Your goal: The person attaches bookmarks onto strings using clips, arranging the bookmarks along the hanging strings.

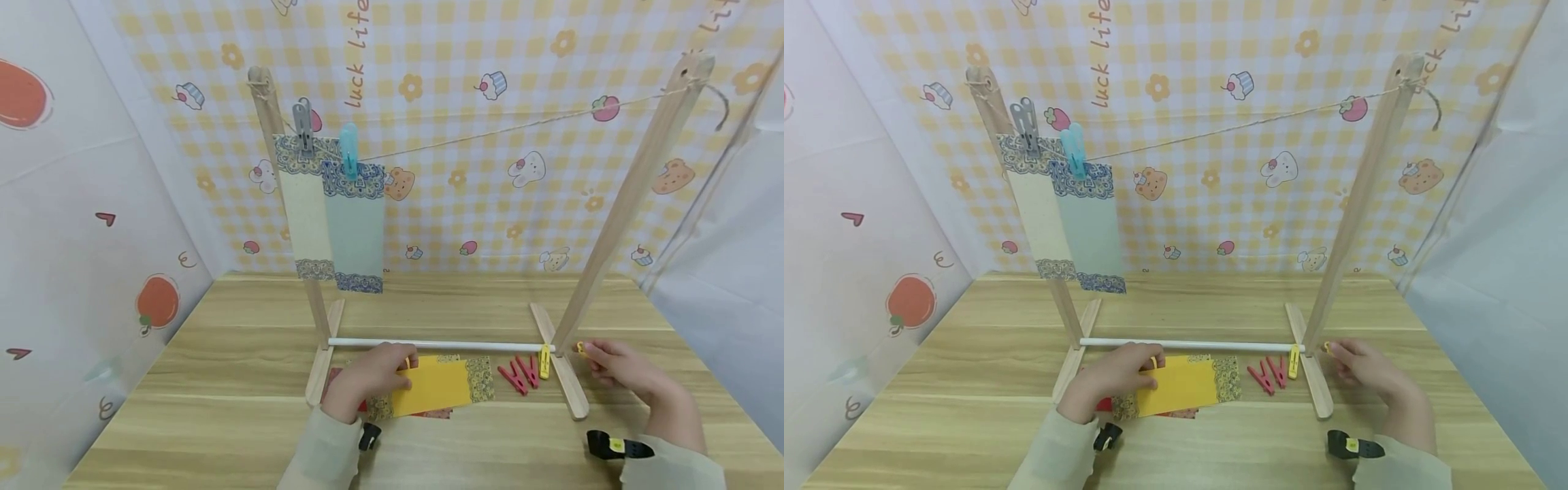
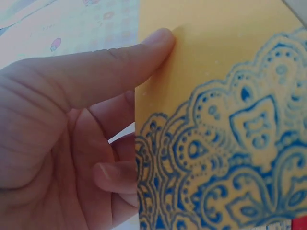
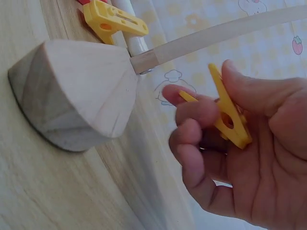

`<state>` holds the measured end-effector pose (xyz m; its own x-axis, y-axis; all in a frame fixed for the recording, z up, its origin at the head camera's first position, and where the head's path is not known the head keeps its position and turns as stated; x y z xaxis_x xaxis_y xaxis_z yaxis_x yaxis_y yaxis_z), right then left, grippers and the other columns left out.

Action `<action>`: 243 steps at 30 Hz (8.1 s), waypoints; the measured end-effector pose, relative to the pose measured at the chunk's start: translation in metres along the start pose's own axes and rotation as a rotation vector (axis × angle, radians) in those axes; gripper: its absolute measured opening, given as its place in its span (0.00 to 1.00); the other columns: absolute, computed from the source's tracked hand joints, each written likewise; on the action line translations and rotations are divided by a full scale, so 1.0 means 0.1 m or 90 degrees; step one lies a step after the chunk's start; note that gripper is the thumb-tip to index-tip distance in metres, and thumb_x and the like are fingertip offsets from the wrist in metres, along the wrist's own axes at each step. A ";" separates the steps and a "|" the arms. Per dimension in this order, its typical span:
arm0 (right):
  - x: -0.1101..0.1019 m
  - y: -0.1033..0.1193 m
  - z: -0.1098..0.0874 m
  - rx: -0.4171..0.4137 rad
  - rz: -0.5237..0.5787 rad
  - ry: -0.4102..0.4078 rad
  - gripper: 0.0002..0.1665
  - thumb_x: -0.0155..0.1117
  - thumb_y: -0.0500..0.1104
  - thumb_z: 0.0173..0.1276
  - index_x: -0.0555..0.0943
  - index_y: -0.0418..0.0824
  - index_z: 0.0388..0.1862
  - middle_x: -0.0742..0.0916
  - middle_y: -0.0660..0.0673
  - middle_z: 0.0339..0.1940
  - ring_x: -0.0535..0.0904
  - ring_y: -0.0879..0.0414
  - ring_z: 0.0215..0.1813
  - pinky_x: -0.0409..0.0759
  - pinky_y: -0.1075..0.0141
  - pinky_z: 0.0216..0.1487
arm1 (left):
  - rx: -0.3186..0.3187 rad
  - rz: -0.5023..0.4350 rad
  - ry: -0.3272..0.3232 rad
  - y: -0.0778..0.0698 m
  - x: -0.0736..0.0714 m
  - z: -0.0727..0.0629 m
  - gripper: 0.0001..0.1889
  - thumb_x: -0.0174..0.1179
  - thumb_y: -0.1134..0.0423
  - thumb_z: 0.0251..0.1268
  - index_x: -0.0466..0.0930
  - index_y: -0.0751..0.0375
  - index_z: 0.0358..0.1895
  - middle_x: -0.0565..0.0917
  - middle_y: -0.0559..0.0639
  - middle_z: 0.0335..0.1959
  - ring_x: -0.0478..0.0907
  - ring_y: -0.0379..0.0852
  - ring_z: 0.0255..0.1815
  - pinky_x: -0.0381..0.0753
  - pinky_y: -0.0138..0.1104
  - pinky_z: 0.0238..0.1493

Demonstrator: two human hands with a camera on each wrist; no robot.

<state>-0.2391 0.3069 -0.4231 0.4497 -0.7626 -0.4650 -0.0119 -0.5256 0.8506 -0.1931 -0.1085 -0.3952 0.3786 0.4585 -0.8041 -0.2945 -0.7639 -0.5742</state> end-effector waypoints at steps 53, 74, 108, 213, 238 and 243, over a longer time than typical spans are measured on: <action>0.05 0.77 -0.27 -0.234 -0.190 -0.149 0.13 0.52 0.40 0.79 0.73 0.38 0.58 0.87 0.58 0.44 0.77 0.72 0.47 0.74 0.72 0.39 | 0.120 -0.001 -0.154 -0.17 -0.36 -0.25 0.04 0.63 0.69 0.65 0.77 0.58 0.36 0.78 0.45 0.26 0.69 0.38 0.25 0.73 0.29 0.32; 0.51 1.27 -0.08 -0.309 -0.114 -0.164 0.17 0.58 0.39 0.75 0.77 0.38 0.61 0.85 0.53 0.46 0.79 0.64 0.38 0.78 0.67 0.32 | 0.128 -0.021 -0.246 -0.16 -0.49 -0.30 0.06 0.63 0.67 0.67 0.81 0.58 0.45 0.87 0.48 0.37 0.77 0.39 0.32 0.80 0.30 0.37; 0.72 2.33 0.18 -0.508 0.108 -0.221 0.15 0.57 0.32 0.73 0.76 0.29 0.56 0.86 0.52 0.44 0.81 0.62 0.47 0.80 0.74 0.45 | 0.211 -0.118 -0.503 -0.07 -0.66 -0.33 0.08 0.64 0.69 0.65 0.81 0.62 0.45 0.90 0.57 0.40 0.54 0.29 0.12 0.60 0.28 0.14; 0.63 3.62 0.38 -0.408 0.067 -0.224 0.21 0.65 0.40 0.71 0.80 0.40 0.62 0.85 0.40 0.50 0.74 0.56 0.13 0.74 0.67 0.21 | 0.206 -0.279 -0.596 -0.17 -0.70 0.02 0.10 0.62 0.65 0.69 0.81 0.68 0.48 0.88 0.61 0.39 0.86 0.55 0.39 0.85 0.29 0.38; 0.46 3.45 0.18 -0.486 0.191 -0.204 0.16 0.65 0.36 0.70 0.82 0.38 0.56 0.90 0.46 0.46 0.81 0.55 0.18 0.81 0.68 0.28 | 0.150 -0.232 -0.574 -0.09 -0.72 -0.18 0.09 0.60 0.62 0.71 0.83 0.62 0.47 0.89 0.55 0.42 0.86 0.50 0.46 0.83 0.28 0.37; 0.35 3.31 0.09 -0.529 0.257 -0.185 0.13 0.66 0.34 0.68 0.84 0.37 0.51 0.90 0.46 0.44 0.81 0.53 0.18 0.82 0.68 0.28 | 0.116 -0.223 -0.552 -0.05 -0.70 -0.24 0.08 0.60 0.62 0.71 0.83 0.61 0.47 0.90 0.53 0.42 0.85 0.49 0.47 0.81 0.29 0.36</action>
<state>-0.2350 0.1026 -0.1600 0.3102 -0.9495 -0.0474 0.5681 0.1452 0.8100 -0.1971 -0.1478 -0.3320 -0.2899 0.8808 -0.3745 -0.4478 -0.4706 -0.7603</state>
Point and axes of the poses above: each hand's wrist, its own z-axis towards the middle knuckle, its own x-axis out of the palm, y = z × x, the point moved 1 cm from there along z, towards the middle knuckle
